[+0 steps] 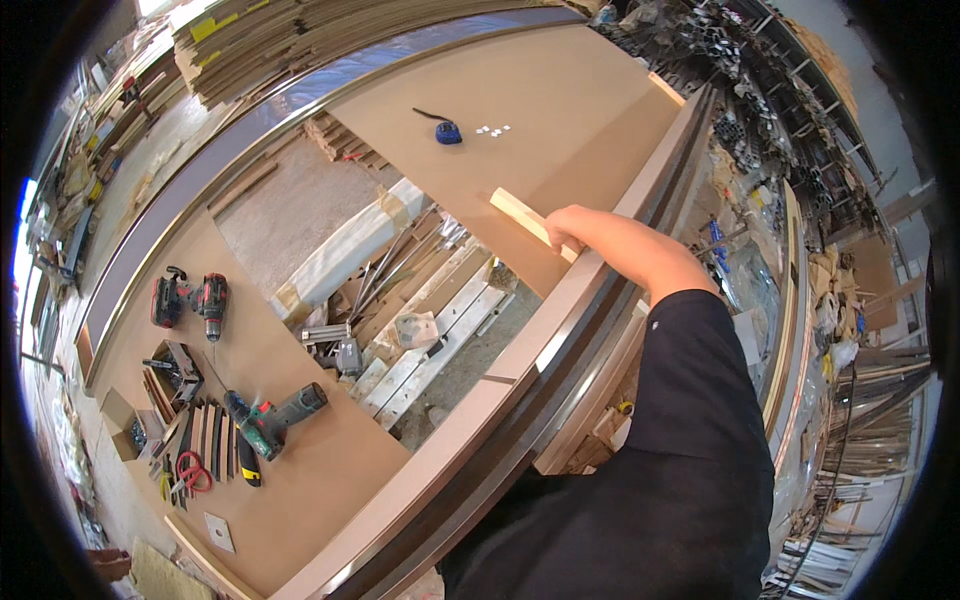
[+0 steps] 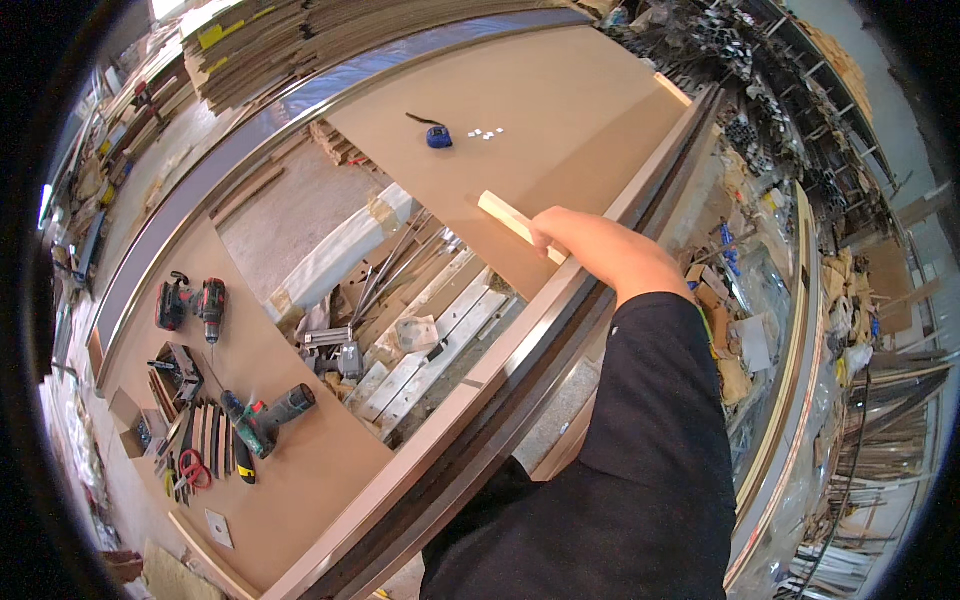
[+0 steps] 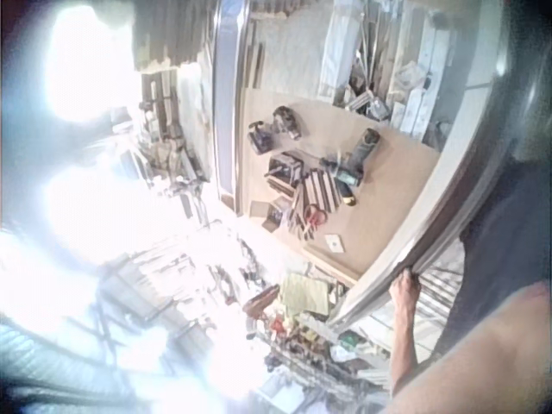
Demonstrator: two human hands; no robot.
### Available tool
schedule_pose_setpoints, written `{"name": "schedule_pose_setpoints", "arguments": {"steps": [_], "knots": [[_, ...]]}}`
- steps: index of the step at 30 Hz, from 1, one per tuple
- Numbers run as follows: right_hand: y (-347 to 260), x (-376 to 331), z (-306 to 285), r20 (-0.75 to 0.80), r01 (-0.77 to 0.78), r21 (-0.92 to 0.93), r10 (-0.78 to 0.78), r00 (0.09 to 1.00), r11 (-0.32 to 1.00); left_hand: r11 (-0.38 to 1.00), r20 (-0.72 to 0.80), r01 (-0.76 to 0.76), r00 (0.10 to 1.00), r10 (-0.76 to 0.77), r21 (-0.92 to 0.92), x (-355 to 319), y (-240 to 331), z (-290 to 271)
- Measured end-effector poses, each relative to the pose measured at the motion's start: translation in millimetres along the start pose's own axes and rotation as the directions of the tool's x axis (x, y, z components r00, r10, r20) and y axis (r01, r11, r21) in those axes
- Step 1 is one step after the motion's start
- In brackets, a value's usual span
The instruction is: The person assembles a wooden cabinet by attaching a metal trim strip using a cordless drill and screws. They then use an angle grinder to smooth the trim, generating sparks, and finally put on gloves to wipe the surface.
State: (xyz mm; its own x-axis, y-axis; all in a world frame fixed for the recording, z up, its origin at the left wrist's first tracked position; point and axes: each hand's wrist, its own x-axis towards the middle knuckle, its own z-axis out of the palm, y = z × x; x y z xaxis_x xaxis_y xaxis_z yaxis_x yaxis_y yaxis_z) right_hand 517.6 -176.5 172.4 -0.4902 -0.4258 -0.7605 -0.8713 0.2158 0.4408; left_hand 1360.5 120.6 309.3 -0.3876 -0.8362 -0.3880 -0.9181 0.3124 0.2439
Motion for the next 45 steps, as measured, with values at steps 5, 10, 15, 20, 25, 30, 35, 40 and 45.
{"name": "schedule_pose_setpoints", "arguments": {"steps": [5, 10, 15, 20, 25, 30, 35, 40, 45], "knots": [[13, 26, 13, -0.091, 0.051, 0.192, -0.034, 0.995, 0.98, 0.999, -0.084, 0.031, 0.996, -0.034, -0.034, 3, 15, -9], [-40, 29, -57, -0.485, 0.278, 0.072, -0.21, 0.849, 0.958, 0.997, -0.13, 0.043, 0.991, -0.035, 0.06, -7, 31, -29], [-59, 96, -111, -0.697, 0.334, -0.239, -0.401, 0.595, 0.912, 0.992, -0.156, 0.034, 0.988, -0.015, 0.119, -11, 39, -51], [-30, 160, -119, -0.724, 0.332, -0.322, -0.457, 0.516, 0.887, 0.999, -0.091, 0.001, 0.996, 0.003, 0.054, -17, 14, -28], [-99, 83, -205, -0.678, 0.116, -0.476, -0.448, 0.582, 0.872, 0.998, -0.11, -0.019, 0.994, 0.025, 0.054, -16, 33, -47], [-397, -231, -220, -0.578, 0.869, -0.454, -0.807, -0.121, 0.194, 0.988, -0.099, -0.123, 0.986, 0.132, 0.092, -21, 37, -23], [-720, -421, -95, -0.313, 0.658, -0.666, -0.67, -0.673, -0.351, 0.985, -0.167, -0.166, 0.971, 0.172, 0.05, -16, 32, -10], [-893, -482, 14, 0.095, 0.063, -0.971, -0.617, -0.781, -0.229, 0.983, -0.256, -0.183, 0.949, 0.186, 0.033, -11, 39, -5], [-971, -482, 61, 0.232, -0.026, -0.94, -0.577, -0.783, -0.341, 0.973, -0.317, -0.216, 0.931, 0.183, -0.075, -22, 55, 5]]}}
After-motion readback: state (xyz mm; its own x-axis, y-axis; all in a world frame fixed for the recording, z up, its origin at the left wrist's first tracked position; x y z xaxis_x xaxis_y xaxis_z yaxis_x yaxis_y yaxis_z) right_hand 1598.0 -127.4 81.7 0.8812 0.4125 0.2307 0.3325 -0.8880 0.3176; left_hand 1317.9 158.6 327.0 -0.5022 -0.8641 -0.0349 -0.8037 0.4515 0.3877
